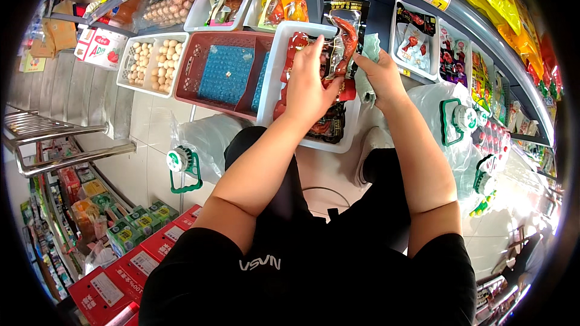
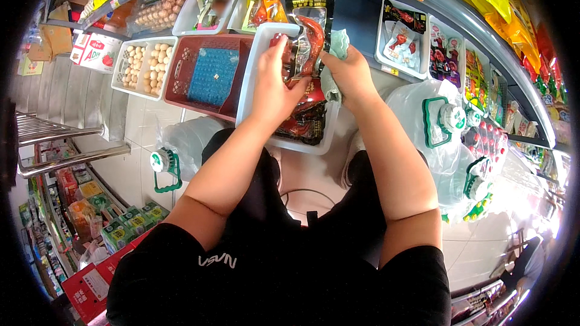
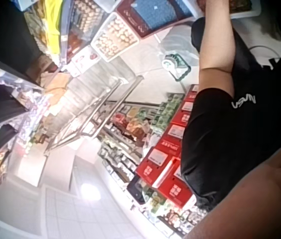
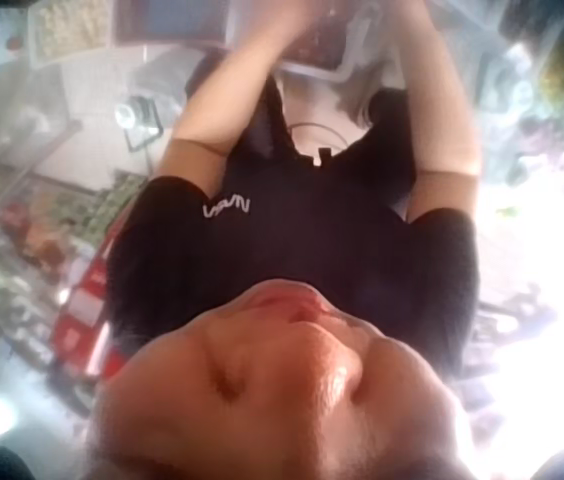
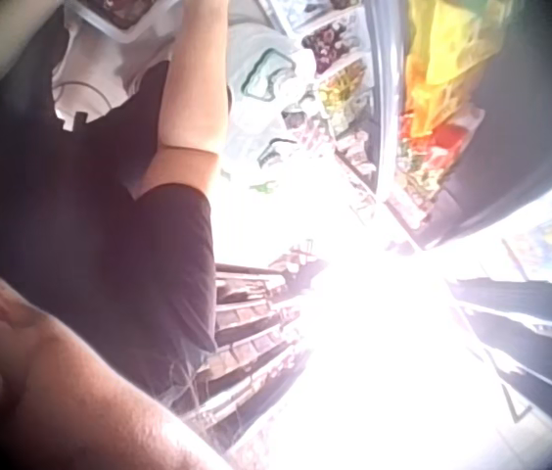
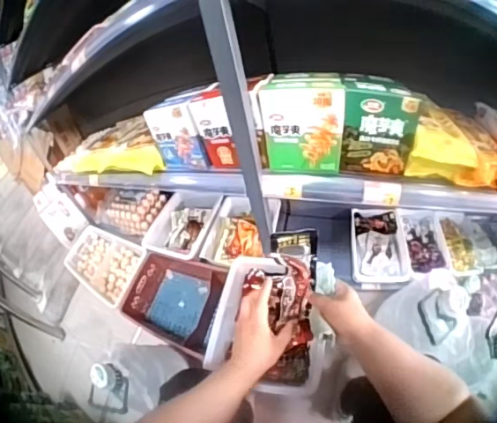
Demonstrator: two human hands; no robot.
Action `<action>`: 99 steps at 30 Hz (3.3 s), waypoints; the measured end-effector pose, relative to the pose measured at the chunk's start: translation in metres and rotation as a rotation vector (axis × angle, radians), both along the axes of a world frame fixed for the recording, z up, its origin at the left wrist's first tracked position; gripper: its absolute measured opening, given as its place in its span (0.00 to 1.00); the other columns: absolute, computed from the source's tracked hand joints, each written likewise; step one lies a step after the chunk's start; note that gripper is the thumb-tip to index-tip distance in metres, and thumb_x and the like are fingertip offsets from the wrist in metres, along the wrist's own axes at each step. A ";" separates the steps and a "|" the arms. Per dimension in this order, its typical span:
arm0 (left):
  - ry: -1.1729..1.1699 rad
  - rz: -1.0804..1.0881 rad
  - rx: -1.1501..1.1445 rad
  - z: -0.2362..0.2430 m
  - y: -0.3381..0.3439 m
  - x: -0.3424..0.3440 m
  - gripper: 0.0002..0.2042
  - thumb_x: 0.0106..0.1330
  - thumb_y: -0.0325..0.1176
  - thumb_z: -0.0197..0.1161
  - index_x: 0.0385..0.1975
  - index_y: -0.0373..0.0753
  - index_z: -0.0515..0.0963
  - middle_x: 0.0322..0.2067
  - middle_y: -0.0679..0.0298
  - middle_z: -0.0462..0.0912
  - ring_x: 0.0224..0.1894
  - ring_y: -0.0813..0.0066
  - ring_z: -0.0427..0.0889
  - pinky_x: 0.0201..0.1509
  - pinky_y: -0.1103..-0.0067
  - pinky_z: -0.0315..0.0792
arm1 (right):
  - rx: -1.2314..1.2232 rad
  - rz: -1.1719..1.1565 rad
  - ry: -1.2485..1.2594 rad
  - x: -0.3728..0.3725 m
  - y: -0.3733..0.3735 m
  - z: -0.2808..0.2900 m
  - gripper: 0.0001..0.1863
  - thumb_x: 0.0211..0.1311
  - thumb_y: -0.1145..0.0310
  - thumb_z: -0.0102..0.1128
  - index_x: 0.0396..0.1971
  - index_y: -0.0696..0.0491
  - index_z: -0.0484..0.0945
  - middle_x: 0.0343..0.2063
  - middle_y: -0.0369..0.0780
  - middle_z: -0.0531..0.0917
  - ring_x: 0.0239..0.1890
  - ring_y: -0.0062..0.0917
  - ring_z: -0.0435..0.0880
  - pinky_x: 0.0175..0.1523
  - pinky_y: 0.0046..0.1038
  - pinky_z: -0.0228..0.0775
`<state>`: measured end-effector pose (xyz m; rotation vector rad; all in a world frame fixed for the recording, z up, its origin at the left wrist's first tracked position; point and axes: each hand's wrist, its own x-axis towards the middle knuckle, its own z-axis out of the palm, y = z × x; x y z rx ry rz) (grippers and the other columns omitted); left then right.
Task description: The person sits on the floor in a store aisle and uses a cloth to wipe and arrange packaged snack items inside a white plastic bin. They repeatedly pick up individual snack packs, wipe them, and place them back into the bin in an orderly fashion.
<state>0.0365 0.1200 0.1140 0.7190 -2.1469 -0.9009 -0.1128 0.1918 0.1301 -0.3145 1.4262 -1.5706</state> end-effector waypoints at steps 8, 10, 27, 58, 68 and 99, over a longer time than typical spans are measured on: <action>-0.196 -0.140 -0.202 -0.002 0.010 -0.003 0.50 0.42 0.29 0.76 0.70 0.35 0.56 0.67 0.49 0.61 0.67 0.45 0.62 0.70 0.60 0.59 | 0.035 -0.036 0.253 0.007 -0.001 -0.011 0.13 0.64 0.69 0.60 0.46 0.58 0.76 0.39 0.39 0.82 0.38 0.20 0.81 0.43 0.25 0.74; -0.191 -0.149 -0.194 0.000 0.004 -0.002 0.53 0.40 0.30 0.78 0.71 0.35 0.53 0.68 0.49 0.60 0.68 0.46 0.61 0.71 0.60 0.58 | 0.023 -0.024 0.242 0.012 -0.001 -0.004 0.14 0.65 0.68 0.60 0.48 0.58 0.75 0.39 0.39 0.82 0.39 0.20 0.81 0.44 0.25 0.74; 0.739 -0.509 1.483 0.001 -0.007 0.012 0.27 0.63 0.27 0.51 0.66 0.37 0.62 0.59 0.58 0.72 0.62 0.65 0.70 0.69 0.69 0.60 | -0.248 0.176 1.140 0.037 0.012 0.010 0.34 0.41 0.85 0.54 0.52 0.45 0.82 0.44 0.42 0.75 0.43 0.38 0.76 0.46 0.32 0.71; -0.334 -0.495 -0.422 0.019 -0.003 0.020 0.30 0.47 0.18 0.62 0.52 0.54 0.82 0.68 0.66 0.65 0.70 0.55 0.61 0.70 0.63 0.60 | 0.111 0.134 0.348 -0.053 0.015 0.013 0.18 0.59 0.66 0.66 0.47 0.60 0.78 0.36 0.40 0.84 0.36 0.21 0.81 0.41 0.26 0.74; -0.126 -0.198 -0.098 0.001 0.012 0.015 0.51 0.50 0.47 0.77 0.71 0.36 0.53 0.70 0.42 0.52 0.72 0.47 0.54 0.73 0.60 0.54 | 0.070 -0.066 0.430 -0.063 0.019 0.004 0.15 0.58 0.70 0.63 0.44 0.59 0.79 0.35 0.41 0.85 0.34 0.24 0.83 0.41 0.29 0.75; -0.967 -0.154 -0.599 -0.125 -0.109 -0.047 0.11 0.62 0.38 0.63 0.42 0.43 0.80 0.51 0.65 0.79 0.57 0.60 0.74 0.57 0.66 0.69 | -0.044 -0.217 0.185 -0.047 0.005 0.022 0.16 0.62 0.65 0.61 0.44 0.59 0.79 0.35 0.38 0.84 0.34 0.20 0.81 0.40 0.26 0.74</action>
